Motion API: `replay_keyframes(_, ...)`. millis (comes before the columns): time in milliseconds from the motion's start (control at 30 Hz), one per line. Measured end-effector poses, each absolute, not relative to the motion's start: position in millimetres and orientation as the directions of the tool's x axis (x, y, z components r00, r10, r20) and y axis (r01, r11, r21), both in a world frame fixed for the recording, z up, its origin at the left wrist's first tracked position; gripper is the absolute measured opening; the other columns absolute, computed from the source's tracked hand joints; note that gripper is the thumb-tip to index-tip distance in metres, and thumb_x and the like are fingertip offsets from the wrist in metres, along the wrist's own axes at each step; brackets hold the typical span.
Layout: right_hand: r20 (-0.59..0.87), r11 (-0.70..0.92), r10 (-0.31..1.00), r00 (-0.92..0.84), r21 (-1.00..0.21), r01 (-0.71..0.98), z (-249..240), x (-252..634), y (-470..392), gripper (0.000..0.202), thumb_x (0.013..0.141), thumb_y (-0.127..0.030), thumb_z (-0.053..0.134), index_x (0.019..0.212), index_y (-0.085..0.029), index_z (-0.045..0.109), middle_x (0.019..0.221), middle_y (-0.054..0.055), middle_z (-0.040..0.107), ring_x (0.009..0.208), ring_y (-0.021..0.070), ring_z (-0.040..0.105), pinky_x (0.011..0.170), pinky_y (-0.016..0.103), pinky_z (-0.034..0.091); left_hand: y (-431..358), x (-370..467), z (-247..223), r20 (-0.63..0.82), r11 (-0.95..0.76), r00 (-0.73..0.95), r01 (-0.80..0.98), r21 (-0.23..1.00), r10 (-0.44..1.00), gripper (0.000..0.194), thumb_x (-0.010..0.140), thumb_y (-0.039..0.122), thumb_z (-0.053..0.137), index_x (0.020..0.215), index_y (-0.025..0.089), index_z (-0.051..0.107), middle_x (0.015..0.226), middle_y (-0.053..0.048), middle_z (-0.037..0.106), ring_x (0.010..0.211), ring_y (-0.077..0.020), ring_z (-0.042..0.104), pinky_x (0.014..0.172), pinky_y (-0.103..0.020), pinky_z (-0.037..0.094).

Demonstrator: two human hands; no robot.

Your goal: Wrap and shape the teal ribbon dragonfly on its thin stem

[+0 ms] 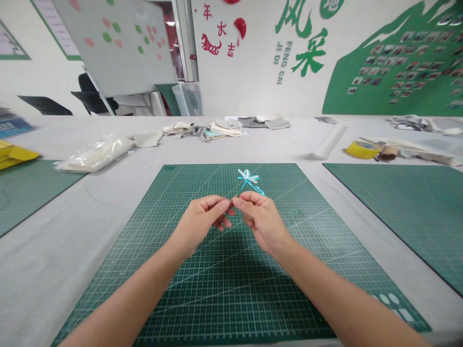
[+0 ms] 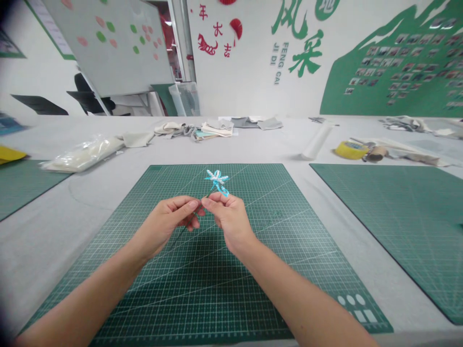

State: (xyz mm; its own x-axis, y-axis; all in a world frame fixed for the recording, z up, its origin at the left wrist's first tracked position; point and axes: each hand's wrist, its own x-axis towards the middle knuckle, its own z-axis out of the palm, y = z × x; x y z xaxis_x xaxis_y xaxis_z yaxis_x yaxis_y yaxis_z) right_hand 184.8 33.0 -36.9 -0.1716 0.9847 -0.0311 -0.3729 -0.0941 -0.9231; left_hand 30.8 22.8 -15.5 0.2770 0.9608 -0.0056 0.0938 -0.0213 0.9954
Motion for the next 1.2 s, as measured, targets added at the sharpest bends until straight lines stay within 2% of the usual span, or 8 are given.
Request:
replay_keyframes(100, -0.02, -0.085, 0.984, -0.177, -0.926, -0.368, -39, 183, 32, 0.024, 0.072, -0.034, 0.077, 0.068, -0.018, 0.059, 0.049, -0.009, 0.04, 0.042, 0.0041, 0.019, 0.04, 0.025, 0.009, 24, 31, -19, 0.034, -0.068, 0.223, 0.147, 0.987, 0.974, 0.022, 0.084, 0.034, 0.061, 0.073, 0.015, 0.065, 0.061, -0.001, 0.06, 0.057, -0.0117, 0.054, 0.055, -0.024, 0.043)
replay_keyframes(267, -0.016, -0.078, 0.985, -0.17, -0.93, -0.359, -40, 182, 30, 0.025, 0.07, -0.035, 0.077, 0.067, -0.018, 0.059, 0.049, -0.009, 0.04, 0.043, 0.0044, 0.019, 0.04, 0.025, 0.01, 24, 33, -24, 0.039, -0.059, 0.215, 0.088, 0.994, 0.976, 0.026, 0.086, 0.035, 0.058, 0.069, 0.016, 0.061, 0.063, 0.0, 0.058, 0.056, -0.0107, 0.052, 0.052, -0.023, 0.042)
replay_keyframes(467, -0.049, -0.114, 0.984, -0.172, -0.913, -0.391, -41, 181, 31, 0.024, 0.067, -0.033, 0.079, 0.066, -0.018, 0.061, 0.048, -0.009, 0.038, 0.042, 0.004, 0.019, 0.041, 0.025, 0.009, 18, 36, -26, 0.115, -0.157, 0.162, 0.277, 0.948, 0.98, 0.025, 0.088, 0.034, 0.054, 0.07, 0.017, 0.059, 0.058, 0.001, 0.058, 0.052, -0.0109, 0.053, 0.052, -0.023, 0.042)
replay_keyframes(700, -0.099, -0.161, 0.98, -0.17, -0.902, -0.402, -43, 181, 31, 0.024, 0.064, -0.033, 0.08, 0.067, -0.017, 0.062, 0.048, -0.009, 0.042, 0.042, 0.0039, 0.021, 0.041, 0.024, 0.01, 19, 31, -32, 0.224, -0.302, 0.243, 0.363, 0.881, 0.944, 0.028, 0.092, 0.033, 0.048, 0.073, 0.018, 0.062, 0.065, 0.0, 0.062, 0.06, -0.0128, 0.058, 0.061, -0.025, 0.044)
replay_keyframes(1200, -0.077, -0.134, 0.984, -0.163, -0.918, -0.374, -43, 180, 30, 0.021, 0.066, -0.032, 0.078, 0.066, -0.017, 0.063, 0.05, -0.007, 0.049, 0.041, 0.0037, 0.024, 0.04, 0.024, 0.011, 16, 35, -29, 0.113, -0.163, 0.18, 0.292, 0.942, 0.977, 0.026, 0.088, 0.031, 0.052, 0.067, 0.018, 0.059, 0.062, 0.0, 0.059, 0.052, -0.0106, 0.054, 0.052, -0.023, 0.042)
